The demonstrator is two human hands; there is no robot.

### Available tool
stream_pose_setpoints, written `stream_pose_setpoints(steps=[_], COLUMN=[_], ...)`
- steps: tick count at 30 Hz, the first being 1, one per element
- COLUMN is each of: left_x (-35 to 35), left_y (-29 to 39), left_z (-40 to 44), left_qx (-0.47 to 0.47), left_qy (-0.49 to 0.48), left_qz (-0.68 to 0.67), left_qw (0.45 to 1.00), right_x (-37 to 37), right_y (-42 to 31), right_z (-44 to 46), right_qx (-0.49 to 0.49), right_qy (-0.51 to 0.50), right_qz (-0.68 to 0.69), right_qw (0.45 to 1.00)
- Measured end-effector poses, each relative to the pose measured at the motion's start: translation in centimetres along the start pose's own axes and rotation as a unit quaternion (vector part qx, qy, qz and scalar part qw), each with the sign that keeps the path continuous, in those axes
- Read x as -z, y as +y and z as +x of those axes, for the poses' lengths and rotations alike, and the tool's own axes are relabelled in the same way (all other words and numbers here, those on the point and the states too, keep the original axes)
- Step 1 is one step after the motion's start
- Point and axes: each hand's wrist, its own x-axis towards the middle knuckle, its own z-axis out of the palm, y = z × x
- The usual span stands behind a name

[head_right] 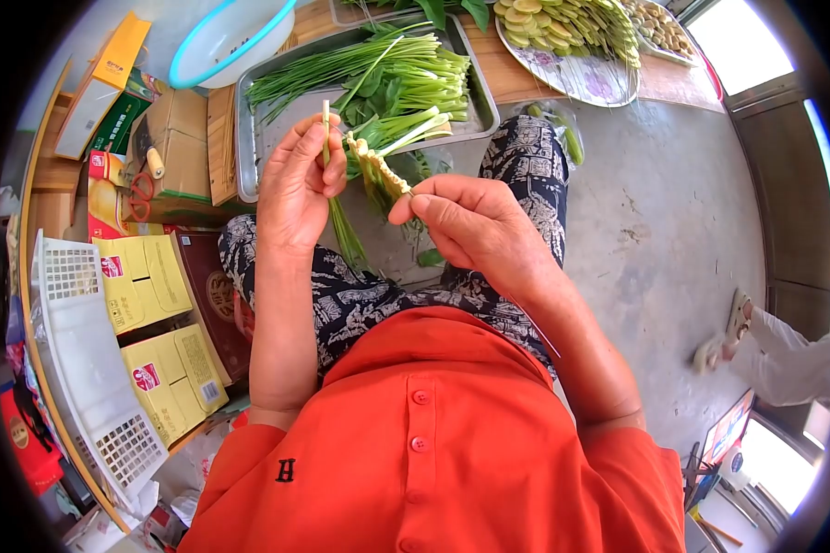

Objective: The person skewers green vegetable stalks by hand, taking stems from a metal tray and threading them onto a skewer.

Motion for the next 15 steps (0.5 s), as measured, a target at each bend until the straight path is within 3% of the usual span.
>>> stream_pose_setpoints(steps=[15], left_x=[0.71], left_y=[0.8], left_z=[0.12], left_qx=[-0.016], left_qy=[-0.018], left_qz=[0.041], left_qw=[0.999], right_x=[0.28], right_y=[0.12], right_z=[-0.28], right_qx=[-0.006], right_qy=[-0.004], right_qz=[0.006], right_qw=[1.0])
